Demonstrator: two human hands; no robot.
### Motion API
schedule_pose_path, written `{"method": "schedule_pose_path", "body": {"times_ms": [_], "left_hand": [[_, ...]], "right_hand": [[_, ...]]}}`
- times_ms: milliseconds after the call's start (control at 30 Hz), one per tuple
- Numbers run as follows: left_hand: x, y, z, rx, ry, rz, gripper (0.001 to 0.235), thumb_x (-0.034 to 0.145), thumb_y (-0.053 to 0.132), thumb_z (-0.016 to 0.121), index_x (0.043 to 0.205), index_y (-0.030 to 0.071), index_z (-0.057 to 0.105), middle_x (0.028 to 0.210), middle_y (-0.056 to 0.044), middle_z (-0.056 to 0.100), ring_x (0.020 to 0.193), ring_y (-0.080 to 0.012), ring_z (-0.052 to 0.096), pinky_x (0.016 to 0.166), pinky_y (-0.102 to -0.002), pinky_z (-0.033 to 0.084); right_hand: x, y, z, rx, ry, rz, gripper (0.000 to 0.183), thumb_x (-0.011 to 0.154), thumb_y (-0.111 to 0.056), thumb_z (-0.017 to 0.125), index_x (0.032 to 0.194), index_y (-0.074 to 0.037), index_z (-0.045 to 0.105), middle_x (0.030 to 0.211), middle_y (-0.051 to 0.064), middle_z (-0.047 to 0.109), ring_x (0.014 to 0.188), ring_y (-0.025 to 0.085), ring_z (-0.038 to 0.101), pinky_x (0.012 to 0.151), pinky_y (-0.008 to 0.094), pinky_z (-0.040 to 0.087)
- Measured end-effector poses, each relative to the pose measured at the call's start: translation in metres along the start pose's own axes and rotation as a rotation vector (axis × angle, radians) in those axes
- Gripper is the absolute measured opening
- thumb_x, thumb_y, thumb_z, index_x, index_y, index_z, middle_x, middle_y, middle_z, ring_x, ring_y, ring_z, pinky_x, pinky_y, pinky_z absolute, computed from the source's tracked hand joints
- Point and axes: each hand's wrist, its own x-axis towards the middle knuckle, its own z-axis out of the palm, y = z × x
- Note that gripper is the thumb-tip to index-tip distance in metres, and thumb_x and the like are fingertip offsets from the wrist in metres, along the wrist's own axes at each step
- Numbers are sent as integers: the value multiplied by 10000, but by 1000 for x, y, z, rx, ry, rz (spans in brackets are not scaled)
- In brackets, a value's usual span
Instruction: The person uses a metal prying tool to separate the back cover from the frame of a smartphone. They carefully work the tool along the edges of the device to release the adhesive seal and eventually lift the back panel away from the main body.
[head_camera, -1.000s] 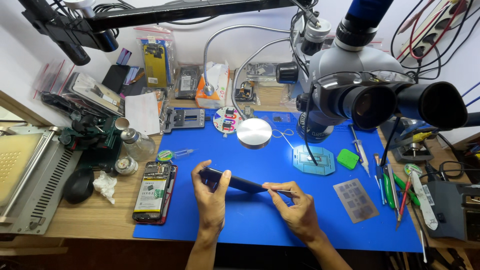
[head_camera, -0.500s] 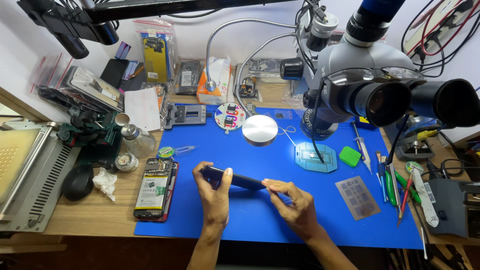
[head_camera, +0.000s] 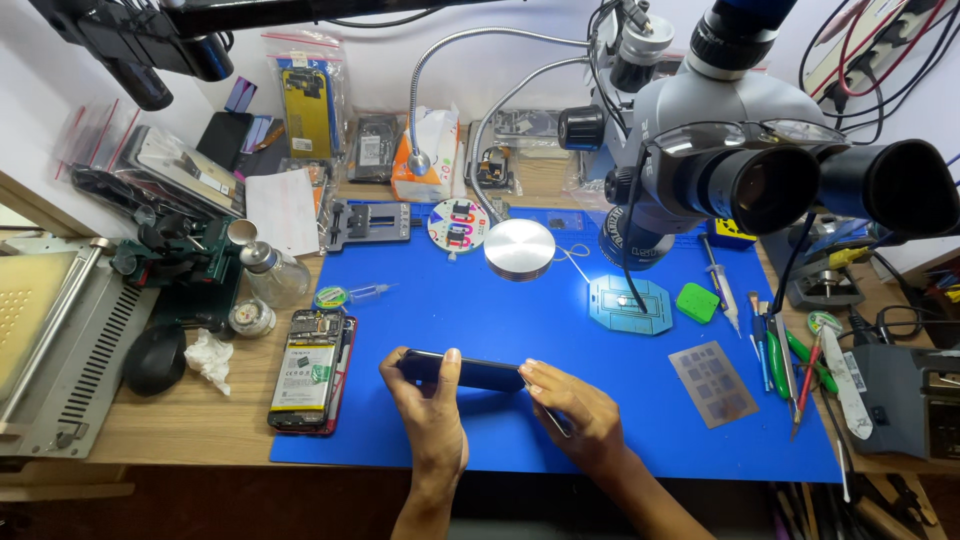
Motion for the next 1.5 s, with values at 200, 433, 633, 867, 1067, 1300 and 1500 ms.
{"method": "schedule_pose_path", "body": {"times_ms": [200,433,633,867,1067,1300,1500], "left_hand": [[-1,-2,-3,1,-12,-23,454,890,142,763,1218,121,450,1046,-56,537,938,-161,563,920,-298,514],[1,2,-3,-152,-65,-130,405,929,82,718,1208,147,431,1033,-60,548,937,-162,564,876,-321,525],[3,-2,-7,-42,-101,-84,395,917,97,740,1182,121,448,1008,-53,524,916,-154,542,899,-299,496],[-2,4,-8,-65,-58,-115,412,922,103,720,1228,136,445,1069,-56,551,974,-170,554,892,-336,502],[-8,20,-7,-146,-32,-258,381,929,143,699,1220,192,457,1119,-41,606,1029,-175,584,845,-378,486],[-27,2,-5,-106,-88,-283,379,918,114,740,1202,152,492,1031,-52,570,930,-168,564,799,-341,474],[-37,-8,4,30,-72,-24,395,890,123,790,1160,113,503,982,-44,555,891,-154,551,877,-301,504]], "right_hand": [[-2,2,-2,121,8,37,298,926,48,747,1155,-105,635,1203,143,778,1154,332,785,1006,408,666],[10,7,-8,175,-44,-79,331,937,71,744,1210,-82,634,1235,173,757,1175,351,773,1011,450,678],[9,6,-8,368,-93,64,297,939,75,721,1187,-76,658,1246,182,757,1210,390,751,1056,505,637],[6,-2,-1,408,2,134,310,939,84,715,1170,-114,657,1209,142,773,1174,366,775,1001,434,672],[17,-9,-7,374,-47,7,172,972,51,686,1113,-48,676,1210,181,763,1170,404,765,1014,492,662],[5,-17,-4,410,-15,46,159,966,36,700,1095,-53,676,1187,189,773,1154,419,769,1003,503,662],[21,-32,-10,74,-8,-53,98,969,-8,712,1056,-41,680,1201,162,772,1149,324,775,1048,498,619]]}}
